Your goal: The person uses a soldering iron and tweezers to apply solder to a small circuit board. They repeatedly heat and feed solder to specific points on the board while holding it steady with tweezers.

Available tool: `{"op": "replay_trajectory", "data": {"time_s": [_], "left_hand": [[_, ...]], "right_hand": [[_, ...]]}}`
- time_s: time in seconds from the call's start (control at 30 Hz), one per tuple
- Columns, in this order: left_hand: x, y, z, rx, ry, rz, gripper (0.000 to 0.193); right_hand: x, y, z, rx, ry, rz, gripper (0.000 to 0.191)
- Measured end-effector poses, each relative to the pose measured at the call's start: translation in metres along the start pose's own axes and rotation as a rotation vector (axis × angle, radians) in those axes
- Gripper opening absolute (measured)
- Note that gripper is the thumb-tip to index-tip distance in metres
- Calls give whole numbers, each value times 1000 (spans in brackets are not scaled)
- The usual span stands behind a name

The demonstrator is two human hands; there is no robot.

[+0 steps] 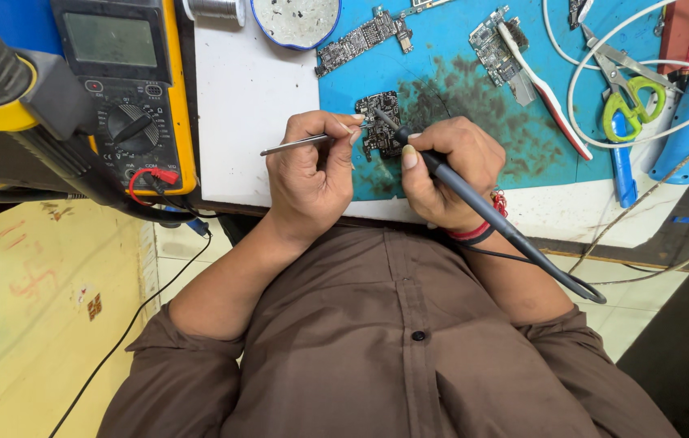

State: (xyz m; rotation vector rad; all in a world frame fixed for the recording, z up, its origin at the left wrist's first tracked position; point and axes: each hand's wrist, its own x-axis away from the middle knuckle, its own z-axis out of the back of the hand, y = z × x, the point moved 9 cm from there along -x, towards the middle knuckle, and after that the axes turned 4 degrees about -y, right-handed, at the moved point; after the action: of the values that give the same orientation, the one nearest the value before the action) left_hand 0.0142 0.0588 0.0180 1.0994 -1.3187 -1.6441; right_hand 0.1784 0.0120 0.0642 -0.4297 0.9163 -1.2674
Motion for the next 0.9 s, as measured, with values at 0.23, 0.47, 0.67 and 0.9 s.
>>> {"op": "replay_trajectory", "data": {"time_s": [0.23,0.47,0.67,0.9], "left_hand": [[0,0,0,-22,5,-11,15],[2,-13,11,143,87,58,18],[0,-16,11,164,108,70,20],[-6,-15,7,204,94,85,21]], "right_hand": [[2,2,-1,-4,-15,-6,11],[2,-4,7,36,69,2,18],[-12,-16,-15,320,-152,50,50],[-9,-15,-14,379,-169,8,51]]}}
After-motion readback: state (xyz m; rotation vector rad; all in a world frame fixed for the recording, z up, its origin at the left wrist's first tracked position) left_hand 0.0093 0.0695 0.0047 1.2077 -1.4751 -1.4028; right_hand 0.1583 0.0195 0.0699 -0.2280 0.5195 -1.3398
